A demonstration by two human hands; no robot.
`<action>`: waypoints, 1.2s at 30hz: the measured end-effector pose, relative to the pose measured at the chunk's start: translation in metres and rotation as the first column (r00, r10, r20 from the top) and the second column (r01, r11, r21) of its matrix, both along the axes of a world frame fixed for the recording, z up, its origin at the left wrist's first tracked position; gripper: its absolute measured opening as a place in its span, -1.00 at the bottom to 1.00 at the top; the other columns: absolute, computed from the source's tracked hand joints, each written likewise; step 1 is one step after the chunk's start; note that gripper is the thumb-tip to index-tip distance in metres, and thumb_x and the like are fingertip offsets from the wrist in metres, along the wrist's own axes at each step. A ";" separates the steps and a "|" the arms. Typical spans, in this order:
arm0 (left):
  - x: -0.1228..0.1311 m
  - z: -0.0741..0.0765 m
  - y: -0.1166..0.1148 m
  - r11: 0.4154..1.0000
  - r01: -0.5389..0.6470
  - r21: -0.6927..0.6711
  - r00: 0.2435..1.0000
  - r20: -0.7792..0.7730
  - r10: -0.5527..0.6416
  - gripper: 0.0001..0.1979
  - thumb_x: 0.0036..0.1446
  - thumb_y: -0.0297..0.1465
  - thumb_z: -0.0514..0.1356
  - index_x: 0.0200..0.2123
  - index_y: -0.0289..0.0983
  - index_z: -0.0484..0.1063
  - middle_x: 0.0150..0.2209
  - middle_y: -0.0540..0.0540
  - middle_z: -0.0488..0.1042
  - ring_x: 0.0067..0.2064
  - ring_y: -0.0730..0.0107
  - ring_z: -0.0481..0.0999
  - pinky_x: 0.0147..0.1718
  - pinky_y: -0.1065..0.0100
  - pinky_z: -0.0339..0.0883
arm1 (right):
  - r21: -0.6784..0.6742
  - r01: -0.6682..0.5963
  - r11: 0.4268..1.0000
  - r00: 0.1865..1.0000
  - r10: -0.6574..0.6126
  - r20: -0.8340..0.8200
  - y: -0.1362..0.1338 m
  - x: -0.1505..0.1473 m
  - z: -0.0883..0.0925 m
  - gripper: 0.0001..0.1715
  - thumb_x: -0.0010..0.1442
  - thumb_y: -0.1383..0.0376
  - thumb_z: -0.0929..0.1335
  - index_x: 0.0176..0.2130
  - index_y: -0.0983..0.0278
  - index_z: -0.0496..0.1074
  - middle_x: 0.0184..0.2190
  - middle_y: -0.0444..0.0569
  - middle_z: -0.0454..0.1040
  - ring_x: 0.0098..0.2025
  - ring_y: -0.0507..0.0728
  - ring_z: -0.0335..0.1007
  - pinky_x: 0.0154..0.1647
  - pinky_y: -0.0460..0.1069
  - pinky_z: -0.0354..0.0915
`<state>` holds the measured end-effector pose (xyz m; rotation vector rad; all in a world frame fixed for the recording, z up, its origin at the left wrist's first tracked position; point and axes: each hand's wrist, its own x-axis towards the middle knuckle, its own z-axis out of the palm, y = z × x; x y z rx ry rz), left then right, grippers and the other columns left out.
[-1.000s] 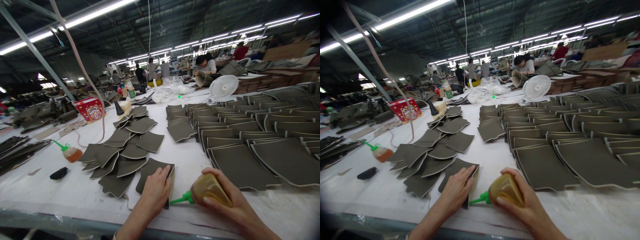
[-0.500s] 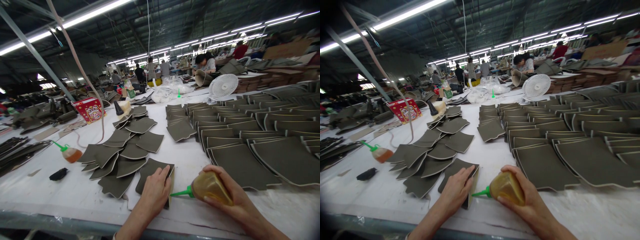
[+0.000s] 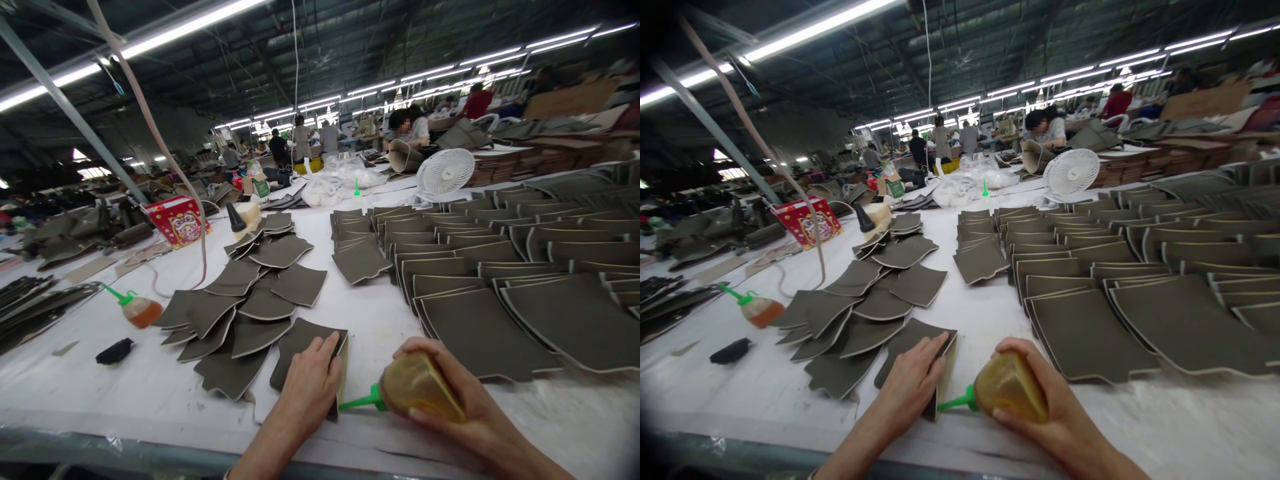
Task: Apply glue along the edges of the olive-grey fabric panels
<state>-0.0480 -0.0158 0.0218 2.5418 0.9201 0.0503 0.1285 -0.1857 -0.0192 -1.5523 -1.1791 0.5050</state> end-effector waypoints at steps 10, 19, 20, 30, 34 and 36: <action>0.000 0.002 0.004 0.999 0.011 -0.033 1.000 0.017 -0.010 -0.50 0.28 -0.36 -0.12 0.25 -0.22 0.26 -0.02 -0.12 0.48 0.01 0.18 0.49 -0.05 0.25 0.30 | 0.039 0.125 0.991 0.982 -0.130 0.139 0.014 0.012 0.011 -0.48 0.19 0.04 0.42 0.07 0.06 0.22 0.03 -0.08 0.32 -0.02 0.17 0.38 0.05 0.01 0.32; 0.000 0.001 0.005 0.999 0.020 -0.046 1.000 0.020 -0.019 -0.50 0.28 -0.36 -0.11 0.26 -0.23 0.25 -0.03 -0.13 0.48 0.00 0.19 0.49 -0.05 0.27 0.29 | 0.037 0.130 0.991 0.983 -0.134 0.127 0.024 0.018 0.014 -0.46 0.20 0.02 0.42 0.08 0.05 0.21 0.01 -0.10 0.32 -0.07 0.15 0.39 -0.02 0.00 0.34; 0.000 0.000 0.005 0.999 0.020 -0.048 1.000 0.022 -0.019 -0.50 0.28 -0.36 -0.11 0.25 -0.22 0.26 -0.04 -0.13 0.48 -0.01 0.19 0.49 -0.07 0.26 0.29 | 0.054 0.151 0.987 0.979 -0.157 0.133 0.027 0.020 0.015 -0.46 0.19 0.02 0.42 0.08 0.05 0.21 0.00 -0.10 0.32 -0.07 0.16 0.39 -0.02 0.01 0.34; 0.000 -0.001 0.006 0.997 0.014 -0.081 0.999 0.043 -0.011 -0.50 0.28 -0.37 -0.11 0.25 -0.20 0.27 -0.03 -0.13 0.47 0.00 0.18 0.48 -0.06 0.26 0.26 | -0.037 0.110 0.993 0.994 -0.110 0.025 0.021 0.018 0.015 -0.40 0.16 -0.05 0.42 0.08 0.04 0.20 -0.05 -0.13 0.34 -0.16 0.13 0.41 -0.10 -0.01 0.37; -0.001 -0.002 0.007 0.995 0.015 -0.097 0.998 0.068 -0.008 -0.50 0.28 -0.37 -0.11 0.23 -0.19 0.28 -0.05 -0.13 0.48 -0.02 0.21 0.48 -0.07 0.28 0.25 | -0.008 0.199 0.980 0.980 -0.199 -0.009 0.027 0.022 0.017 -0.35 0.11 -0.07 0.44 0.07 0.08 0.20 -0.09 -0.11 0.35 -0.16 0.16 0.41 -0.10 0.02 0.35; -0.001 -0.002 0.007 0.994 0.013 -0.105 0.997 0.073 -0.005 -0.51 0.28 -0.37 -0.11 0.23 -0.19 0.29 -0.05 -0.13 0.48 -0.02 0.20 0.48 -0.07 0.28 0.24 | -0.017 0.208 0.978 0.978 -0.208 -0.001 0.026 0.022 0.017 -0.33 0.10 -0.09 0.44 0.06 0.09 0.21 -0.07 -0.10 0.35 -0.15 0.17 0.41 -0.09 0.04 0.35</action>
